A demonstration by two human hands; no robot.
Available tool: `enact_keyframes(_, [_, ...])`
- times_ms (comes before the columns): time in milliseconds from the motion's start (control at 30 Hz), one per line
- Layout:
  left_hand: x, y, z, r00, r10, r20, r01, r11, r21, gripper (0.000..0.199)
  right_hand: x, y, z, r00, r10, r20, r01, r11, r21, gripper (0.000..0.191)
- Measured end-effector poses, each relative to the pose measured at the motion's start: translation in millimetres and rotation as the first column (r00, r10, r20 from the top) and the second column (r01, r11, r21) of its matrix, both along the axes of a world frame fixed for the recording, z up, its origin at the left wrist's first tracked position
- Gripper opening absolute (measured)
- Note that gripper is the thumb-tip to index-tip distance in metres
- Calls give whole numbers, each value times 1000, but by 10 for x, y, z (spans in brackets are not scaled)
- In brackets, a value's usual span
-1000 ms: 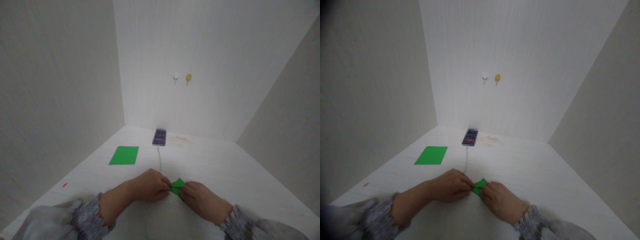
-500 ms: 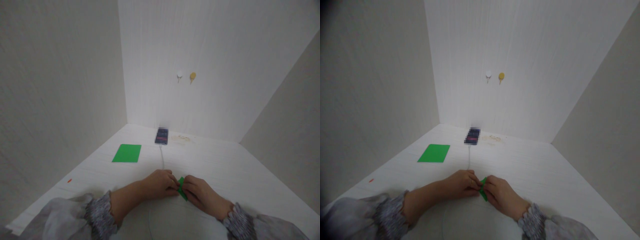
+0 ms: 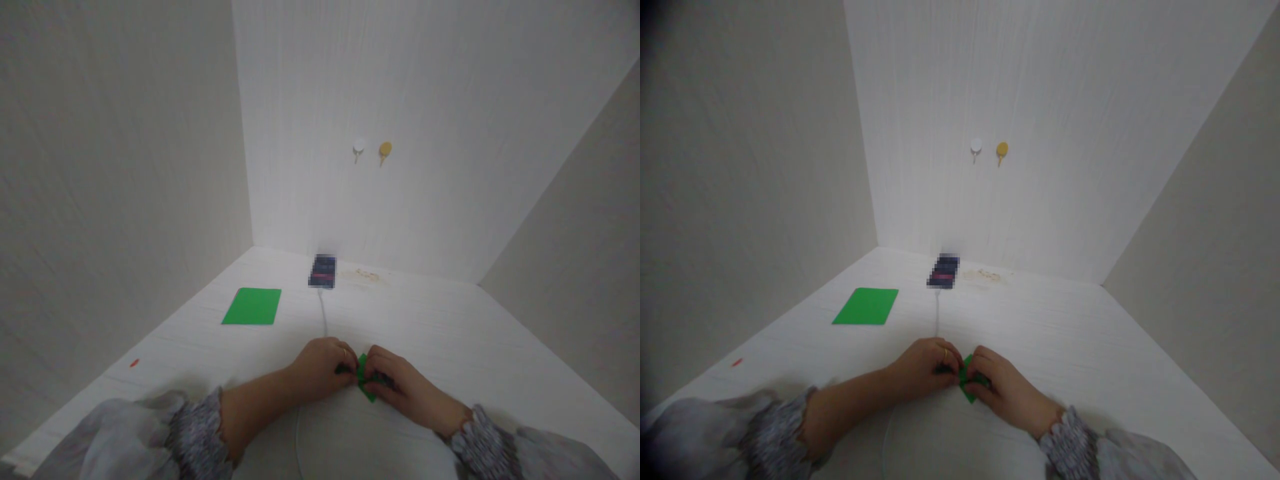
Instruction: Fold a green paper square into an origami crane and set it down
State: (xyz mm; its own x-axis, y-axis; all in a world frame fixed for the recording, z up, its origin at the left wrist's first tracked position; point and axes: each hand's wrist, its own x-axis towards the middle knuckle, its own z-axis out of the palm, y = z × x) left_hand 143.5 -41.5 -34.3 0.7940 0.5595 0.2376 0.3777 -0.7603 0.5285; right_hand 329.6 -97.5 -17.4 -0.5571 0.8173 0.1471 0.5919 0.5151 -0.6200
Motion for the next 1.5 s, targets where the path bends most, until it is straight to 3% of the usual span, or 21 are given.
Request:
enact_keyframes(267, [5,-5,-21,999,24,-21,-25,998,-54,9,-10,49,-128,994,-96,-56,92,994,-65,10])
enact_keyframes(500, [12,-28,22,999,27,-45,-29,999,-34,13,-51,45,-172,990,-117,-75,116,993,-23,16])
enact_keyframes(700, [34,-35,5,995,81,-66,-84,995,-45,15,-74,98,-269,972,-221,-80,218,975,-44,17])
enact_keyframes(1133, [46,-56,11,984,163,-78,-168,984,-62,8,-139,113,-307,951,-309,-22,309,951,4,16])
enact_keyframes(1500, [63,-52,25,954,224,-199,-238,970,-48,7,-164,111,-298,936,-352,4,352,936,27,19])
